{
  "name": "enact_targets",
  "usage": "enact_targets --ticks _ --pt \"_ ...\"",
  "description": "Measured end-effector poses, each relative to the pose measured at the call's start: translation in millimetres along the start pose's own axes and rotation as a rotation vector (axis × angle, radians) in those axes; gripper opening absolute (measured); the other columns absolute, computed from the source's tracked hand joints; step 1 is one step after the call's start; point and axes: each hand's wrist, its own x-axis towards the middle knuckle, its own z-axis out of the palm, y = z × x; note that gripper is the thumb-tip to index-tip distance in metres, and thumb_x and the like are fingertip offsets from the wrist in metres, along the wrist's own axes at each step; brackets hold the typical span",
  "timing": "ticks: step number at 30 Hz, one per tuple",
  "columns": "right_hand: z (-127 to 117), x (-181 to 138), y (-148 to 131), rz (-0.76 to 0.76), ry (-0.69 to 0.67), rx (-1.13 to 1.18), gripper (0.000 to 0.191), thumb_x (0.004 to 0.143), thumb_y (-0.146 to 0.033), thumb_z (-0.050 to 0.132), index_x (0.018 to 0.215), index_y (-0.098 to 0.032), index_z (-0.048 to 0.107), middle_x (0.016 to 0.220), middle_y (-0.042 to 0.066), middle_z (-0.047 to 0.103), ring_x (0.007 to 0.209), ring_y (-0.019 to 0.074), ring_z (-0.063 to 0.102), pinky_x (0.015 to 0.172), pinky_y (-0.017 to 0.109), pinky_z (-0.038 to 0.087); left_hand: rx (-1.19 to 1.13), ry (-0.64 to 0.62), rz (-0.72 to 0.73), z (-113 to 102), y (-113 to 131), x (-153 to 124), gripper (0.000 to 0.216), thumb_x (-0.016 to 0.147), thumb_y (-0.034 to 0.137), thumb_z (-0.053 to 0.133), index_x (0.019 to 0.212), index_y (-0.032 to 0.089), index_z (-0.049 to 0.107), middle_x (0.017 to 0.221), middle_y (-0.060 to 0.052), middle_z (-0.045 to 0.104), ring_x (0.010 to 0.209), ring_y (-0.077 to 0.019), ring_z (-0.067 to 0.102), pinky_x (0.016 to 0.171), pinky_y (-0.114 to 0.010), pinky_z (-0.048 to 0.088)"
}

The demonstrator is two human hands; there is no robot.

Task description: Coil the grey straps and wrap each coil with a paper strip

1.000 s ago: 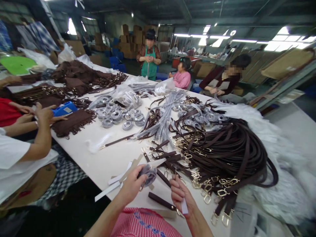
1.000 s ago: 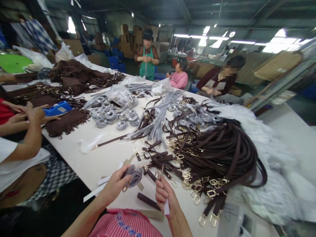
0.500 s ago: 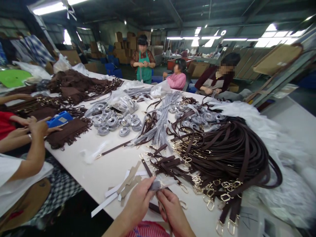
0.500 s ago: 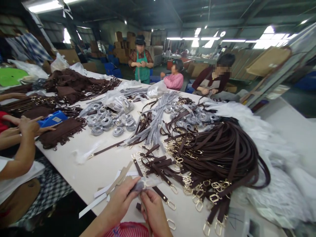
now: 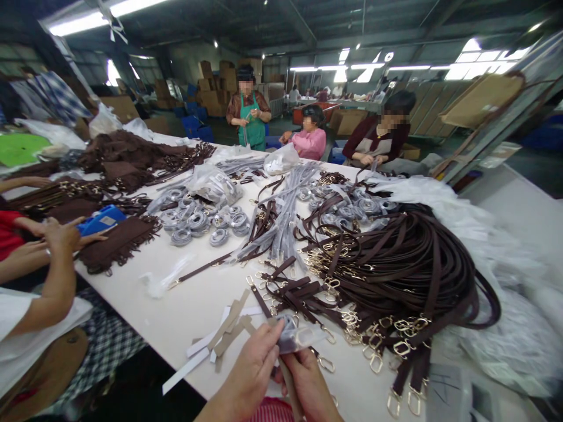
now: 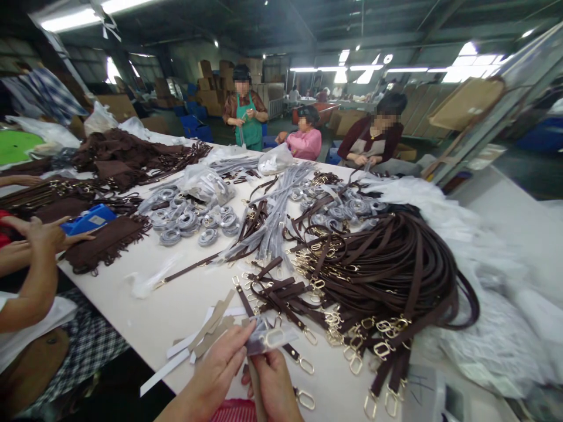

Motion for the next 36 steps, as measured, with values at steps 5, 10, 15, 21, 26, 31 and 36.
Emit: enact_targets --ticks 5,10,15,21,26,31,36 --pt "-6 0 3 -0.09 -0.072 0.013 0.053 0.068 -0.067 0.071 0.062 -0.014 0.061 0.042 -0.002 0.053 0.035 0.0068 0.038 0.038 0.019 0.025 -0.04 0.014 0.051 1 8 0 0.043 0.092 0.027 0.038 0.132 0.03 0.056 0.101 -0.005 0.044 0.083 -0.016 0.055 0.078 -0.033 0.054" --pt "-14 7 12 -0.127 -0.118 0.013 0.055 0.067 -0.07 0.07 0.066 -0.015 0.062 0.039 -0.006 0.045 0.036 0.0067 0.032 0.039 0.021 0.021 -0.137 0.067 0.025 1 5 0 0.04 0.085 0.021 0.044 0.119 0.028 0.063 0.12 -0.007 0.041 0.08 -0.0129 0.055 0.071 -0.03 0.052" --pt "-15 9 15 -0.126 -0.115 0.004 0.058 0.065 -0.072 0.07 0.06 -0.016 0.058 0.039 -0.008 0.039 0.037 0.0061 0.027 0.041 0.022 0.018 -0.422 0.153 -0.207 7 -12 6 0.066 0.067 0.016 0.058 0.131 0.023 0.043 0.095 -0.003 0.057 0.057 -0.0082 0.051 0.049 -0.021 0.041" --pt "-12 0 1 -0.108 -0.091 -0.027 0.056 0.062 -0.07 0.073 0.061 -0.016 0.057 0.039 -0.008 0.039 0.038 0.0062 0.027 0.042 0.022 0.018 -0.337 0.112 -0.204 3 -19 9 0.036 0.061 0.02 0.062 0.096 0.017 0.068 0.117 -0.01 0.061 0.09 -0.0192 0.06 0.056 -0.022 0.043" --pt "-9 -10 -13 -0.065 -0.098 -0.038 0.052 0.065 -0.065 0.074 0.071 -0.014 0.063 0.044 -0.004 0.051 0.04 0.0079 0.037 0.043 0.021 0.029 -0.27 0.212 -0.132 0 -10 6 0.018 0.061 0.021 0.061 0.077 0.016 0.068 0.127 -0.011 0.059 0.109 -0.0252 0.056 0.083 -0.033 0.049" --pt "-9 -28 -13 0.035 -0.061 -0.016 0.06 0.057 -0.056 0.084 0.095 -0.016 0.061 0.066 -0.001 0.066 0.047 0.0112 0.056 0.042 0.02 0.042 -0.334 0.091 -0.353 3 -14 6 0.02 0.061 0.021 0.054 0.078 0.016 0.062 0.071 0.0 0.062 0.057 -0.0121 0.052 0.054 -0.025 0.039" --pt "-19 -44 -10 0.117 -0.036 -0.179 0.057 0.06 -0.061 0.079 0.086 -0.023 0.047 0.051 -0.005 0.061 0.035 0.0124 0.053 0.035 0.018 0.037 -0.332 0.043 -0.359 11 -34 5 0.011 0.06 0.021 0.055 0.07 0.016 0.057 0.057 0.005 0.053 0.053 -0.009 0.043 0.053 -0.022 0.033"
